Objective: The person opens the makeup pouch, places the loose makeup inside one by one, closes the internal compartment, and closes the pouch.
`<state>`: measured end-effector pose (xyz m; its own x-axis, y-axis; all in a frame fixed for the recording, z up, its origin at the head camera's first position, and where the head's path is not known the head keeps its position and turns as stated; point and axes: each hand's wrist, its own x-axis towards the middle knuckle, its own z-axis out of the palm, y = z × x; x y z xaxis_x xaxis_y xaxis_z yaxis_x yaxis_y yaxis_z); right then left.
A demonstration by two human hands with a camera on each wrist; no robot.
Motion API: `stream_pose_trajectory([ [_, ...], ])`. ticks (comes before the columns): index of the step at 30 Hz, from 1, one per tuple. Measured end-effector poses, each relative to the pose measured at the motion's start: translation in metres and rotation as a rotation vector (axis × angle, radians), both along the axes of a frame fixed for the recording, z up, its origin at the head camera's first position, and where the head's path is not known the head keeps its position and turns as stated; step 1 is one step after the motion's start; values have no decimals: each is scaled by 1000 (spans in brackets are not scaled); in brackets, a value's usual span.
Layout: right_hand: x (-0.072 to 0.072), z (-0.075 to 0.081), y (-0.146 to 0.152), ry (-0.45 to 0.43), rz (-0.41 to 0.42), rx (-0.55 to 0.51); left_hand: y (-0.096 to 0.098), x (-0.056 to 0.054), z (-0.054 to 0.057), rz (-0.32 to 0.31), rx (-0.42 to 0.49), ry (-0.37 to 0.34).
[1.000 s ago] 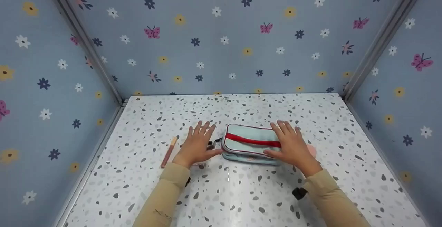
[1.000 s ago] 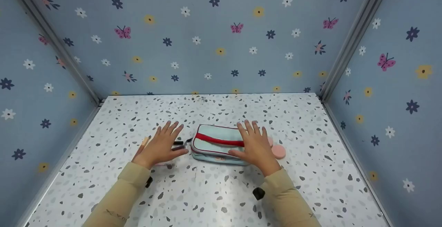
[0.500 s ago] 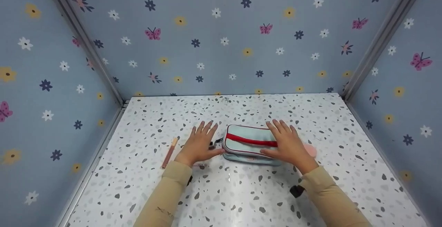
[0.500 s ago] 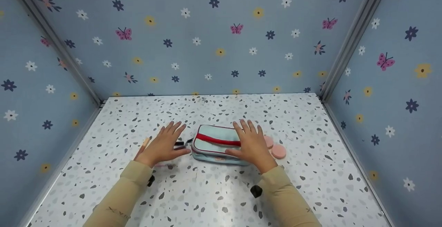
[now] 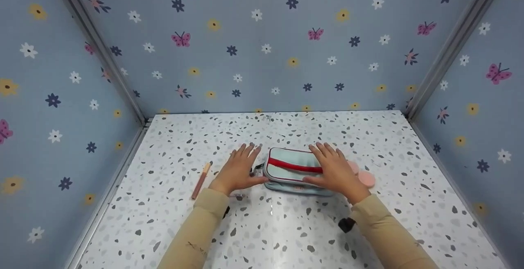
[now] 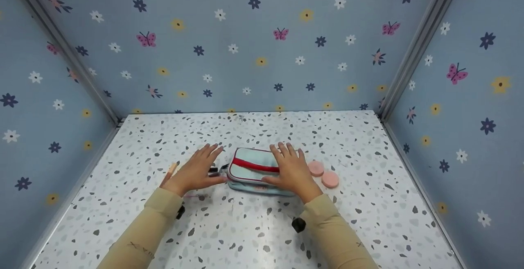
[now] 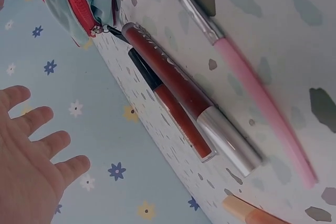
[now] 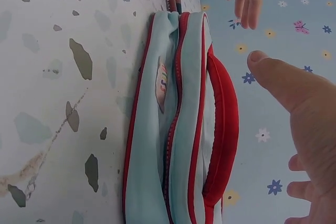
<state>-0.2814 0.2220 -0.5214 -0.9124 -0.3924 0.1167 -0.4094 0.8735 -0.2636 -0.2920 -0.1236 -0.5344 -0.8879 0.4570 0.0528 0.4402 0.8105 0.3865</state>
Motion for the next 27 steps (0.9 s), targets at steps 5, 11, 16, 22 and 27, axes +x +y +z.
stream_pose_trajectory([
  [5, -3, -1, -4, -38, 1, -7, 2, -1, 0, -7, 5, -3],
  [11, -7, -5, -8, -72, 26, -20, 3, -3, -2, -15, 12, -10],
  [16, -8, -8, -13, -83, 44, -30, 3, -4, -6, -4, 34, -27],
  [22, -8, -14, -18, -87, 55, -32, 4, -5, -10, 11, 68, -86],
  [27, -10, -22, -21, -108, 50, -25, 5, -8, -12, 25, 73, -131],
])
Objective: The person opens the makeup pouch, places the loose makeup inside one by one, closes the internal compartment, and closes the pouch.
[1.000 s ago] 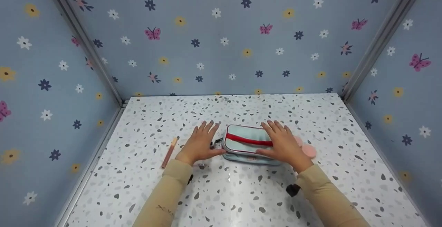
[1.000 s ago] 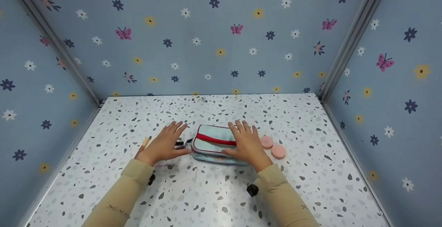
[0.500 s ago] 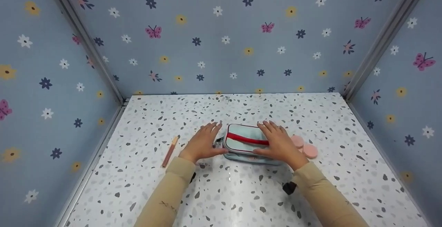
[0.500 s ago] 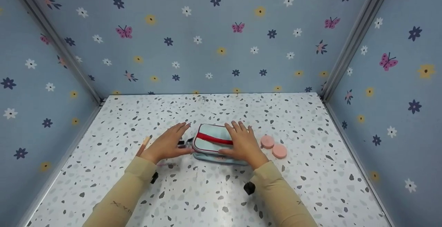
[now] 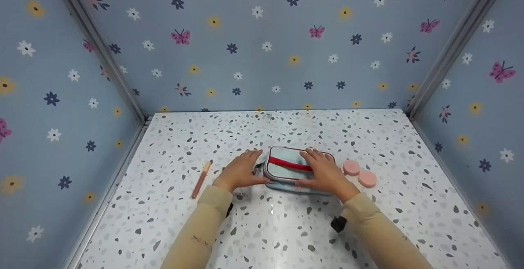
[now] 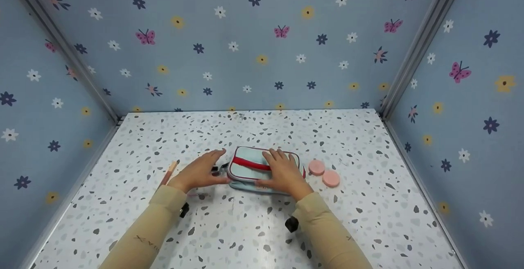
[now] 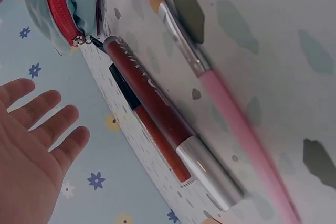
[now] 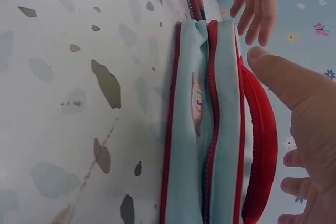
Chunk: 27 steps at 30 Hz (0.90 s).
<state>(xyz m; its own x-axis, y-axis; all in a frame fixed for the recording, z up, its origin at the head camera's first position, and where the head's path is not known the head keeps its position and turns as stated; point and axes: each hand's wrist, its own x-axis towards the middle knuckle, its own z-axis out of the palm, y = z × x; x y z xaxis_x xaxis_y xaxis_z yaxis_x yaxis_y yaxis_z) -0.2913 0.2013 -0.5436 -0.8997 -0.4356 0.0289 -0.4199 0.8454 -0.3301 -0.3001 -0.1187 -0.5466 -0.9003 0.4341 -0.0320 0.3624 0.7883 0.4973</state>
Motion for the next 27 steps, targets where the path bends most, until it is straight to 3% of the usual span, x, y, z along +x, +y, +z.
stream_pose_trajectory([
  [11, 0, -13, 0, -37, 13, -18, 0, -7, -4, -25, -21, -45],
  [21, -2, -20, -1, -18, 25, -20, 2, -15, -8, 31, -43, -67],
  [27, -2, -21, -1, -36, 27, -59, 4, -18, -10, 43, 3, -57],
])
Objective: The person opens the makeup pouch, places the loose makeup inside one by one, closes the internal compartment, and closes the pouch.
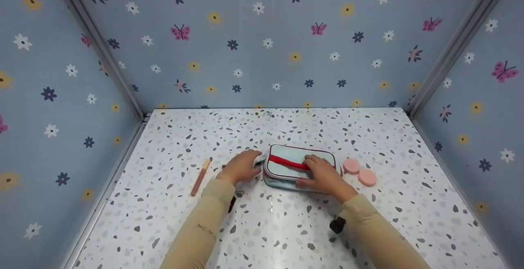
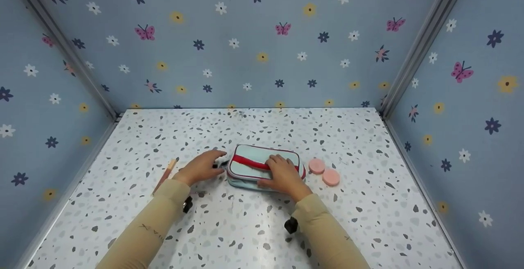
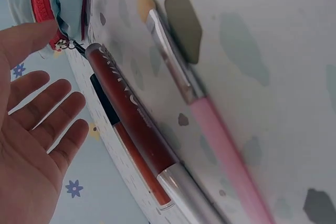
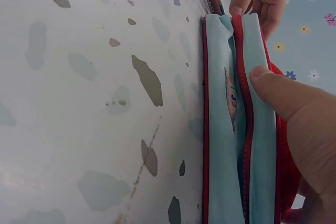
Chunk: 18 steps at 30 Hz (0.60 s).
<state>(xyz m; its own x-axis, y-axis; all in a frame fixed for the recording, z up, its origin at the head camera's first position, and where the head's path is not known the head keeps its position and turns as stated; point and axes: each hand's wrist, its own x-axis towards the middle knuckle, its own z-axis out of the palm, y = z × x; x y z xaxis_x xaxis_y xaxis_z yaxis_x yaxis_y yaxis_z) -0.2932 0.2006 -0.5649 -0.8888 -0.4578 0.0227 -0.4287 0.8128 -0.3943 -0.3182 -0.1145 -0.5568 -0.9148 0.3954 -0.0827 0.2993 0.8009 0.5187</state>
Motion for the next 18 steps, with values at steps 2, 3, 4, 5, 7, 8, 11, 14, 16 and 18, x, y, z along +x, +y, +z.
stream_pose_trajectory([
  [2, 0, 0, 0, -30, -14, -9, 1, -1, -1, 8, -1, -3],
  [3, 0, 0, 1, -40, -19, -11, 2, -1, -1, 14, -5, -9],
  [4, -1, 0, 1, -53, -24, -14, 2, -2, -1, 20, -9, -16],
  [5, -1, 0, 1, -63, -27, -18, 3, -3, -1, 27, -10, -22],
  [7, -2, 0, 1, -75, -28, -24, 4, -3, -1, 35, -19, -30],
  [8, -2, 0, 2, -79, -27, -29, 5, -3, -1, 38, -21, -34],
  [11, -3, 0, 2, -99, -38, -50, 7, -4, -1, 28, -19, -24],
  [14, -3, 1, 4, -124, -57, -77, 8, -4, -1, 10, -16, -4],
  [16, -3, 1, 5, -135, -62, -93, 8, -5, -2, 0, -11, 10],
  [18, -3, 1, 6, -142, -61, -104, 8, -5, -4, -7, -9, 13],
])
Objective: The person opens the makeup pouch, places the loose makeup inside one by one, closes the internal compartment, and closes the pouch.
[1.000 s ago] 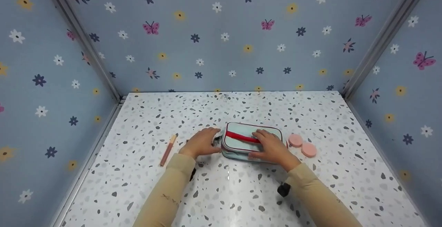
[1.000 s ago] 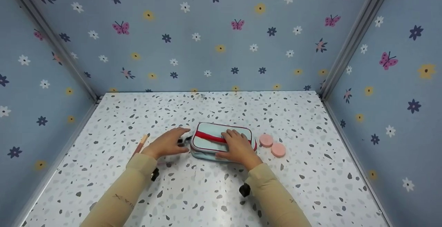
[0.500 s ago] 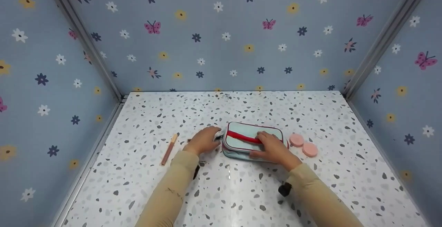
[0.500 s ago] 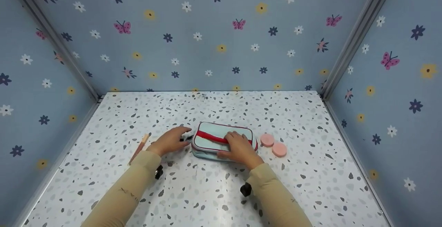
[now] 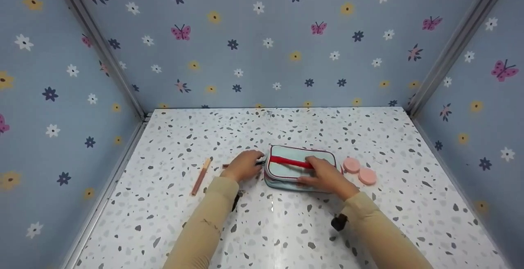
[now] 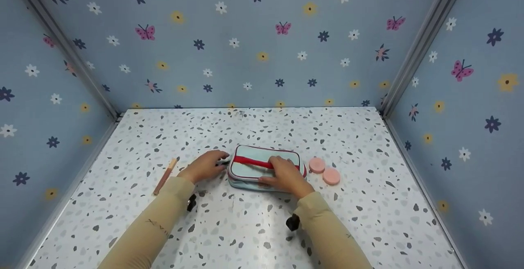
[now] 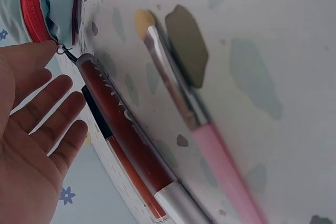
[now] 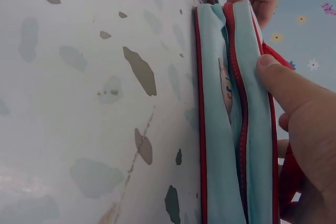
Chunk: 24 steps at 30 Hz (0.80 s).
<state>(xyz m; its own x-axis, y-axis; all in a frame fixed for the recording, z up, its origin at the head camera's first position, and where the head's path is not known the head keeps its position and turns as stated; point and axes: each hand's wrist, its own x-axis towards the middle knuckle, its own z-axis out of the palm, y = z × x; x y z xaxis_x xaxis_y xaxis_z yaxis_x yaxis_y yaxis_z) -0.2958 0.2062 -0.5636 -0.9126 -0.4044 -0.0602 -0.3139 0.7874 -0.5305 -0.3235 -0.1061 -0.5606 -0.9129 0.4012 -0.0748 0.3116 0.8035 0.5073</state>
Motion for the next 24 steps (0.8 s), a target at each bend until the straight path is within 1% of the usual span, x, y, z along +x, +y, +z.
stream_pose_trajectory([
  [6, 0, -2, 1, 1, -6, -10, 3, -1, -4, 3, 2, -8],
  [12, 1, -3, 1, 38, 10, -6, 6, -3, -9, 28, 16, -43],
  [15, 2, -2, 1, 43, 9, -7, 8, -5, -11, 35, 5, -37],
  [19, 3, -1, 0, 17, -10, 1, 9, -6, -13, 44, -7, -12],
  [24, 3, 0, 1, -32, -30, 27, 10, -5, -11, 56, -15, 7],
])
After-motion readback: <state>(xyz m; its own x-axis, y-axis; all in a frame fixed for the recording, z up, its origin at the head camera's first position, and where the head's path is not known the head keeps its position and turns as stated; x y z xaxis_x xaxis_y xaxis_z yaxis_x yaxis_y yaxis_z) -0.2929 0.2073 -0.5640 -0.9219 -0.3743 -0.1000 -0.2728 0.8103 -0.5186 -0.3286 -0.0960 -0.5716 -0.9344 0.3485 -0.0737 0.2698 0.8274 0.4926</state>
